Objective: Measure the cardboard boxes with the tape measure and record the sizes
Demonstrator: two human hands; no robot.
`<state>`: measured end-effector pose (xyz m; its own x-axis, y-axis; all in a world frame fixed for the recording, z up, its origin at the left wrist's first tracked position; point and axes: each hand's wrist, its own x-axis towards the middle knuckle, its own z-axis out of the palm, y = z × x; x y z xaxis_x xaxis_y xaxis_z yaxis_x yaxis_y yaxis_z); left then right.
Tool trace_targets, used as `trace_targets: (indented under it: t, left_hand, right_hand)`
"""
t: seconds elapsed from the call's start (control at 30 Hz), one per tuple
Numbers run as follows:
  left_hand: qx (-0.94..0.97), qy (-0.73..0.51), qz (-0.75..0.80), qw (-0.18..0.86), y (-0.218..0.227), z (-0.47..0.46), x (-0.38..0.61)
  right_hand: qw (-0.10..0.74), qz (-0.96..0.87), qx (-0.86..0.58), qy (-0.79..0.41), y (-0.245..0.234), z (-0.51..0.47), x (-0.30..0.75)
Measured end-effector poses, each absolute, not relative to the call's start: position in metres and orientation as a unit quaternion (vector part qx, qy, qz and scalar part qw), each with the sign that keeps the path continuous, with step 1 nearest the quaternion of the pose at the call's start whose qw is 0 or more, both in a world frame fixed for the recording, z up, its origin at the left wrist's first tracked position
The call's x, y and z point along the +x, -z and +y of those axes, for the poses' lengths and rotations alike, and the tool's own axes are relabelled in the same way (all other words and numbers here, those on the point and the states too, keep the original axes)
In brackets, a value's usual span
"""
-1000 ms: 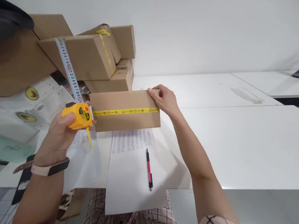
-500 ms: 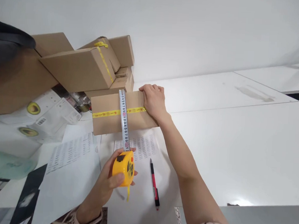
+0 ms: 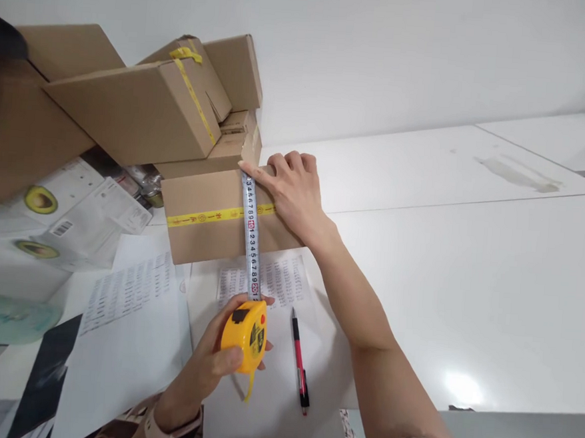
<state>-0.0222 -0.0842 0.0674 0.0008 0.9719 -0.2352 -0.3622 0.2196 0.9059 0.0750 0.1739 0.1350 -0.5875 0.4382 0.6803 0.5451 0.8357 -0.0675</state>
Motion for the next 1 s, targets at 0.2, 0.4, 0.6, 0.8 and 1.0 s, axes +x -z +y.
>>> trace_targets:
  t: [0.2, 0.4, 0.6, 0.8, 1.0]
  left_hand:
    - [0.374, -0.506, 0.524, 0.574, -0.060, -0.074, -0.019]
    - [0.415, -0.478, 0.559, 0.535, -0.049, -0.071, -0.018]
    - [0.423, -0.480, 0.565, 0.521, -0.044, -0.069, -0.017]
    - [0.417, -0.524, 0.505, 0.545, -0.035, -0.090, -0.016]
    - [0.425, -0.520, 0.524, 0.524, -0.004, -0.127, -0.022]
  right_hand:
    - [0.355, -0.892, -0.267, 0.082, -0.136, 0.180, 0.075]
    - [0.351, -0.890, -0.271, 0.106, -0.136, 0.179, 0.075]
    - [0.341, -0.888, -0.282, 0.126, -0.135, 0.179, 0.074]
    - [0.376, -0.865, -0.313, 0.112, -0.128, 0.173, 0.075]
    - [0.396, -0.850, -0.331, 0.103, -0.098, 0.134, 0.092]
